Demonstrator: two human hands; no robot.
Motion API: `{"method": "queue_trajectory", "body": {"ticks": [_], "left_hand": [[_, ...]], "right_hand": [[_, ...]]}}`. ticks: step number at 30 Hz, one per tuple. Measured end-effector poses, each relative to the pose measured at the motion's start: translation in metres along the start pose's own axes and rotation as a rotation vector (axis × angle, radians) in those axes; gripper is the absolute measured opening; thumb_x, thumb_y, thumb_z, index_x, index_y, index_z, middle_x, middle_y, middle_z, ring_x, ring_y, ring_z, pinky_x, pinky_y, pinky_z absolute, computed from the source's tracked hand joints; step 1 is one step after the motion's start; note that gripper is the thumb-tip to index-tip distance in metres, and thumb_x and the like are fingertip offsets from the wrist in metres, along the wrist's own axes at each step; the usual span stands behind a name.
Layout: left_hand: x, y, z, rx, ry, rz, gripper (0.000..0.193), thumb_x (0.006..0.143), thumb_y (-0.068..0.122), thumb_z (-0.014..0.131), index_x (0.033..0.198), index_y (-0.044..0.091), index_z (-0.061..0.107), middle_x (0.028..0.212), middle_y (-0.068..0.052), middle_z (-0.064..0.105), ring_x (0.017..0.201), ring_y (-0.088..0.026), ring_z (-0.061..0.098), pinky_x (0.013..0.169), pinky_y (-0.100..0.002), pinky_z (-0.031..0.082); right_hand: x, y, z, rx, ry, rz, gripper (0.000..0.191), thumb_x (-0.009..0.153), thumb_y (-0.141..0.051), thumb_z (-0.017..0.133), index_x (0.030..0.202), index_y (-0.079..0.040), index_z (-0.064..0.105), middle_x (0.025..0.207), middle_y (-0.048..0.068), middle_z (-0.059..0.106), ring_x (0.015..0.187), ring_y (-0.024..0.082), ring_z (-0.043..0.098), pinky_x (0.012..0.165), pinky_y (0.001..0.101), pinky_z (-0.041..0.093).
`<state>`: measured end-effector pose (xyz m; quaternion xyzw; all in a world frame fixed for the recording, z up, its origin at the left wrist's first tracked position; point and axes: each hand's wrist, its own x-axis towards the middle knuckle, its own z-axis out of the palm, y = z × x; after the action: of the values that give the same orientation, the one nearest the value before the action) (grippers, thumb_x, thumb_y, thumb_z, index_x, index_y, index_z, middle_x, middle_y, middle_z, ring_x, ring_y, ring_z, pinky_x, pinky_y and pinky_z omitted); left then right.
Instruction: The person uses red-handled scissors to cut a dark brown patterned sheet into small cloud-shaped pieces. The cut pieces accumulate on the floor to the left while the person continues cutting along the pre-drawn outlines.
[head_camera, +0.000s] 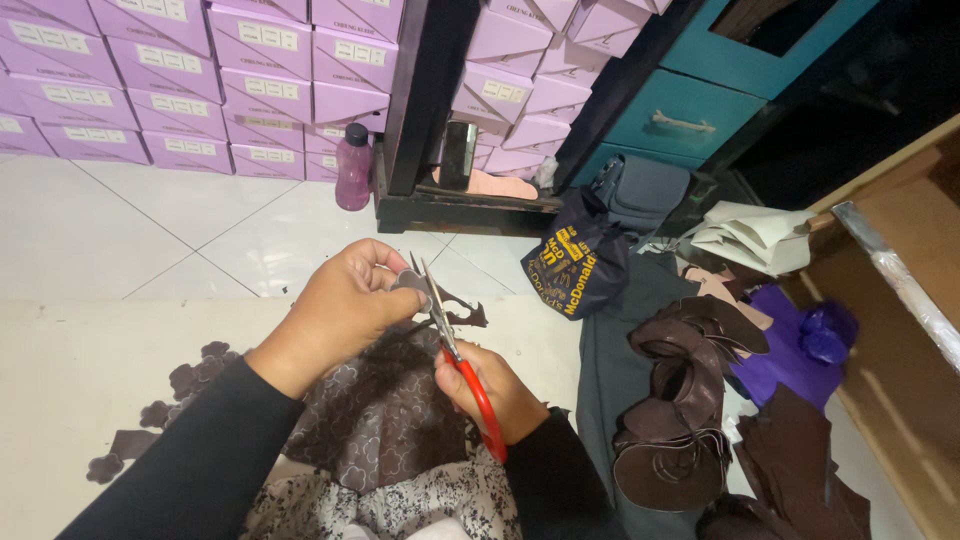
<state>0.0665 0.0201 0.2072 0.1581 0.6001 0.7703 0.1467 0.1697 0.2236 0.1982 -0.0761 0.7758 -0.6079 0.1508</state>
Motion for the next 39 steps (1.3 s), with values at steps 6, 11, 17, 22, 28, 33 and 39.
{"method": "queue_trajectory", "body": {"ticks": [6,11,17,22,28,33,39], "left_hand": [[0.001,0.0,0.0,-0.001,-0.013,0.002,0.028,0.081,-0.004,0.069,0.104,-0.001,0.054,0.08,-0.004,0.07,0.065,-0.006,0.061,0.056,-0.021,0.048],[0.0,-0.001,0.003,0.01,0.028,0.027,0.029,0.08,-0.004,0.07,0.104,-0.002,0.054,0.082,-0.005,0.068,0.068,-0.006,0.061,0.056,-0.021,0.048],[-0.001,-0.001,0.003,0.01,0.039,0.002,0.029,0.079,-0.004,0.069,0.104,-0.002,0.055,0.08,-0.005,0.067,0.064,-0.007,0.059,0.053,-0.022,0.046],[-0.002,0.001,0.002,0.038,0.055,0.017,0.03,0.079,-0.003,0.07,0.105,-0.003,0.055,0.08,-0.004,0.067,0.065,-0.006,0.059,0.055,-0.022,0.047],[-0.004,0.003,0.004,-0.028,0.025,0.03,0.021,0.084,-0.001,0.069,0.102,-0.002,0.058,0.083,-0.004,0.07,0.068,-0.006,0.062,0.058,-0.02,0.048],[-0.004,0.006,0.006,-0.139,0.01,-0.058,0.015,0.086,-0.001,0.067,0.1,-0.001,0.062,0.084,-0.005,0.07,0.068,-0.007,0.063,0.06,-0.022,0.049],[-0.006,0.01,0.011,-0.203,0.031,-0.194,0.01,0.086,0.003,0.068,0.094,0.001,0.064,0.085,-0.005,0.074,0.071,-0.009,0.068,0.065,-0.023,0.055]], "right_hand": [[0.001,0.004,0.0,0.113,-0.059,-0.043,0.033,0.104,-0.039,0.055,0.098,-0.006,0.056,0.074,-0.003,0.049,0.065,0.007,0.047,0.059,0.0236,0.039],[0.001,0.0,0.0,-0.028,-0.019,-0.009,0.033,0.102,-0.04,0.058,0.097,-0.007,0.056,0.073,-0.004,0.048,0.065,0.006,0.046,0.058,0.0236,0.041],[0.001,-0.001,0.0,-0.074,0.006,-0.014,0.036,0.101,-0.043,0.058,0.094,-0.008,0.058,0.07,-0.006,0.046,0.063,0.005,0.044,0.056,0.0239,0.037],[0.002,0.002,0.002,-0.025,0.007,-0.051,0.038,0.103,-0.042,0.057,0.09,-0.007,0.056,0.068,-0.006,0.044,0.061,0.004,0.04,0.053,0.0239,0.033],[-0.001,0.003,0.003,0.044,0.025,-0.031,0.037,0.104,-0.041,0.054,0.09,-0.007,0.056,0.068,-0.004,0.048,0.057,0.006,0.043,0.051,0.0237,0.036],[0.0,0.004,0.003,0.112,-0.028,-0.067,0.039,0.104,-0.043,0.054,0.098,-0.005,0.056,0.071,-0.002,0.049,0.06,0.008,0.045,0.056,0.0235,0.039],[0.001,0.007,0.005,0.135,-0.014,-0.097,0.044,0.104,-0.048,0.052,0.097,-0.005,0.055,0.07,-0.001,0.049,0.06,0.008,0.045,0.055,0.0236,0.039]]}}
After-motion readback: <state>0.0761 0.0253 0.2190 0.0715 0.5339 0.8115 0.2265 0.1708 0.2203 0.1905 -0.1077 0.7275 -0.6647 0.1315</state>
